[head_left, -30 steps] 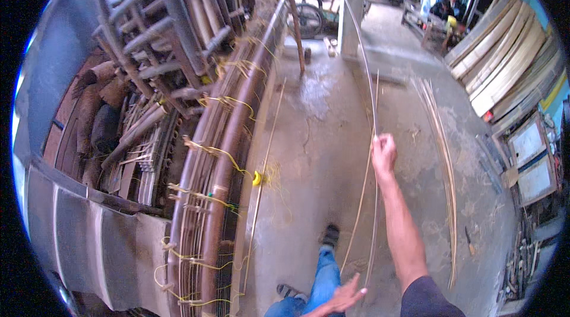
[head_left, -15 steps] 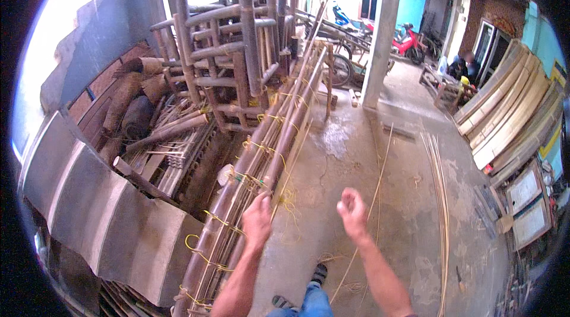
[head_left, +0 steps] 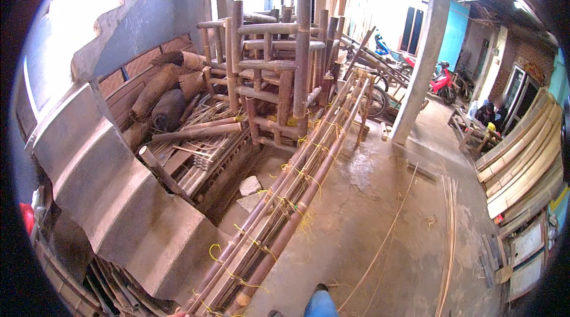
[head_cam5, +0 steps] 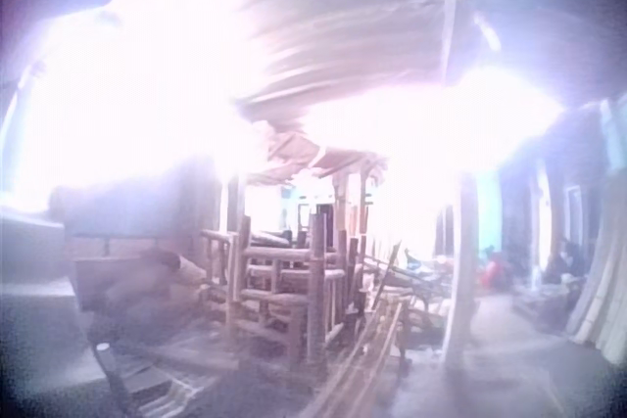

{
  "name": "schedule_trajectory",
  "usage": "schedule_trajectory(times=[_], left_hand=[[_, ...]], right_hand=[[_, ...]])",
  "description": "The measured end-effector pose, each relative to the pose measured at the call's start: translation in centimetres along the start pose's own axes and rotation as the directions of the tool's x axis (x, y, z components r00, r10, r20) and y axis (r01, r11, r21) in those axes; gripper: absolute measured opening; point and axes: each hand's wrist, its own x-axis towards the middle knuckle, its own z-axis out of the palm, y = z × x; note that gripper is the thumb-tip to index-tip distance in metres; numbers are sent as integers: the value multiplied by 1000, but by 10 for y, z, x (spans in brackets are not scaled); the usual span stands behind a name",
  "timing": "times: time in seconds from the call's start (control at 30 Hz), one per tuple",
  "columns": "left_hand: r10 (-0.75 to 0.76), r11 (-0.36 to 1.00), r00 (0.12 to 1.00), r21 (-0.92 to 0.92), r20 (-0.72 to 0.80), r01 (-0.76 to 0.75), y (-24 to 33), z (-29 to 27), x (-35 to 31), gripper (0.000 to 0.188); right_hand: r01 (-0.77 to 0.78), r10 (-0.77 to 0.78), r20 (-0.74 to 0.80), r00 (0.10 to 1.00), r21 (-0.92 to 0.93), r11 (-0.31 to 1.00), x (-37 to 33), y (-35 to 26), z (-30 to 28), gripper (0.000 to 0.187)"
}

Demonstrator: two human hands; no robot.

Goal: The person sits on the floor and gathers thin wooden strips, then stands to tie them into bundles using yellow string on a wooden rack. The person repeatedly wraps and knots the string around the strips to secure them.

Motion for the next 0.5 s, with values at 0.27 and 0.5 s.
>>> schedule_trajectory(times=[0.27, 0.5], left_hand=[[-547, 696, 812, 649, 204, 306, -64, 20, 14, 43], [32, 986, 925, 163, -379, 33, 304, 23, 240, 29]], right_hand=[[-180, 157, 164, 974, 137, 974, 56, -37, -23, 34], [207, -183, 238, 954, -76, 975, 292, -112, -115, 26]])
